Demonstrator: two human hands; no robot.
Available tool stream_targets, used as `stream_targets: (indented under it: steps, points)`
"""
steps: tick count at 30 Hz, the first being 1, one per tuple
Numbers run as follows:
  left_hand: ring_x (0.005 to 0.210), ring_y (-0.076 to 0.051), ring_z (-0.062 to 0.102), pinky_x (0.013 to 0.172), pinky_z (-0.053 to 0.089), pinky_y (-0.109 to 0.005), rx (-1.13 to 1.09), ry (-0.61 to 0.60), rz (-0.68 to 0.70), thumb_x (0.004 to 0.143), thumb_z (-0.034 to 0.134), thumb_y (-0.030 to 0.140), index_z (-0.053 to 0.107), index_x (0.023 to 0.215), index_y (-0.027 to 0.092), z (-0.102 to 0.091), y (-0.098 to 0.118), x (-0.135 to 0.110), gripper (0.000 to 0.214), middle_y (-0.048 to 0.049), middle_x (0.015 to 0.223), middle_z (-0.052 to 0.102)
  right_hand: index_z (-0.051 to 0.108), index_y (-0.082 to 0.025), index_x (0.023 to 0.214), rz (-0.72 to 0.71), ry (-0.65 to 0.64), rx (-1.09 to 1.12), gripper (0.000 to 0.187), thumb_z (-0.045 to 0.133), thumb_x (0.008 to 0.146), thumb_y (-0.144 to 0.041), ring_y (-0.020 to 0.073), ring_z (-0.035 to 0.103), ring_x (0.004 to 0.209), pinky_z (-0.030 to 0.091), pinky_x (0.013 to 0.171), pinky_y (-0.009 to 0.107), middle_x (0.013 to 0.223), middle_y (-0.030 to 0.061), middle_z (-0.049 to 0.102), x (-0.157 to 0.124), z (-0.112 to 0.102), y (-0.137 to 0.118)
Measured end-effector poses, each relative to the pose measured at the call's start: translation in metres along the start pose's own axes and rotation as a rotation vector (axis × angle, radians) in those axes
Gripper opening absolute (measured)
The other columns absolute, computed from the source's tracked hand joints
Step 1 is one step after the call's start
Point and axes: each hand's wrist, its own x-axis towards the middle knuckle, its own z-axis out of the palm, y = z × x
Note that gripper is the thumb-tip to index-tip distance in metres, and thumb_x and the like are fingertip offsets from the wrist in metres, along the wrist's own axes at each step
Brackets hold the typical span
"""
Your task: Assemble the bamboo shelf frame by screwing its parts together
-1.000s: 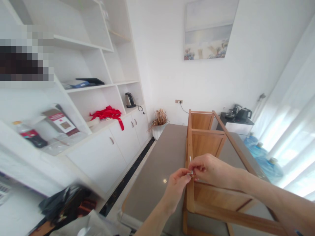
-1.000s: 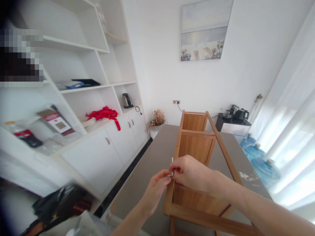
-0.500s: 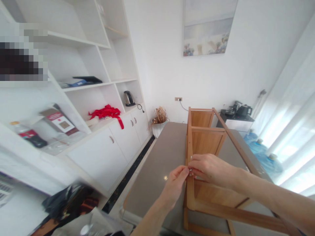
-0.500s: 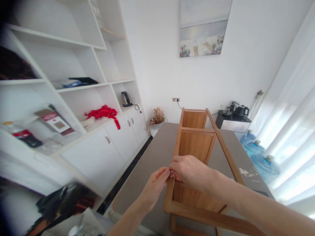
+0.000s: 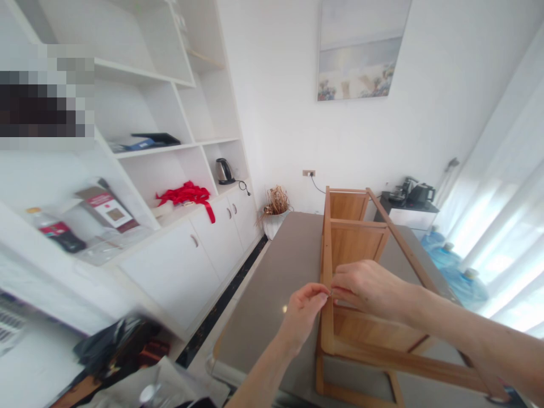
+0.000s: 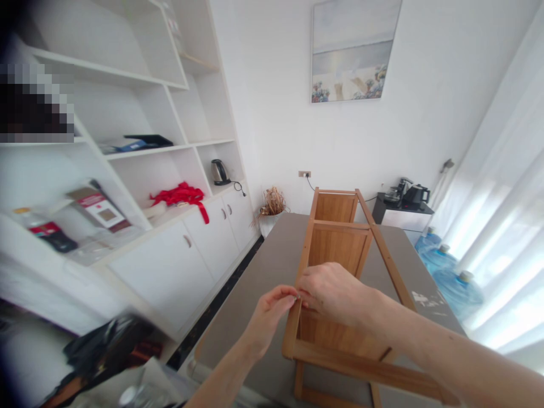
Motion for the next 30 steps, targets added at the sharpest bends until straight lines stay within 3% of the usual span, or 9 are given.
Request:
stream_targets:
  steps: [9,19,26,30]
  points:
    - [0.081,-0.016,0.057,0.080,0.041,-0.027,-0.043,-0.004,0.010,0.075,0.063,0.029,0.065,0.083,0.015,0.003,0.005,-0.003,0.016,-0.0041,0.081,0.067,0.066,-0.015,0.082,-0.009,-0.057,-0.042,0.026,0.043,0.090,-0.025,0.0134,0.055,0.064,0.030,0.055,0.025,0.074,0.0057,0.063,0.009,0.002,-0.004]
    - [0.080,-0.015,0.055,0.079,0.040,-0.026,-0.028,-0.014,0.025,0.075,0.060,0.020,0.065,0.087,0.013,0.001,0.003,-0.002,0.015,-0.0043,0.082,0.066,0.064,-0.016,0.074,-0.038,-0.115,-0.167,0.016,0.051,0.083,-0.019,0.0154,0.058,0.066,0.028,0.052,0.025,0.072,0.0039,0.064,0.016,0.005,-0.004]
    - [0.087,-0.016,0.056,0.082,0.041,-0.028,0.015,-0.022,0.077,0.079,0.055,0.021,0.058,0.096,0.014,0.000,-0.003,-0.001,0.019,-0.0059,0.091,0.064,0.064,-0.015,0.069,0.140,-0.186,-0.228,0.022,0.047,0.081,-0.020,0.0217,0.063,0.065,0.032,0.050,0.026,0.070,0.0082,0.067,0.027,-0.002,-0.017]
    - [0.088,-0.016,0.055,0.081,0.041,-0.029,0.298,0.109,0.230,0.079,0.052,0.021,0.056,0.087,0.016,-0.003,0.009,-0.007,0.010,-0.0061,0.091,0.060,0.067,-0.014,0.070,0.274,-0.211,-0.176,0.025,0.044,0.079,-0.021,0.0232,0.065,0.065,0.037,0.052,0.027,0.069,0.0111,0.068,0.033,-0.003,-0.019]
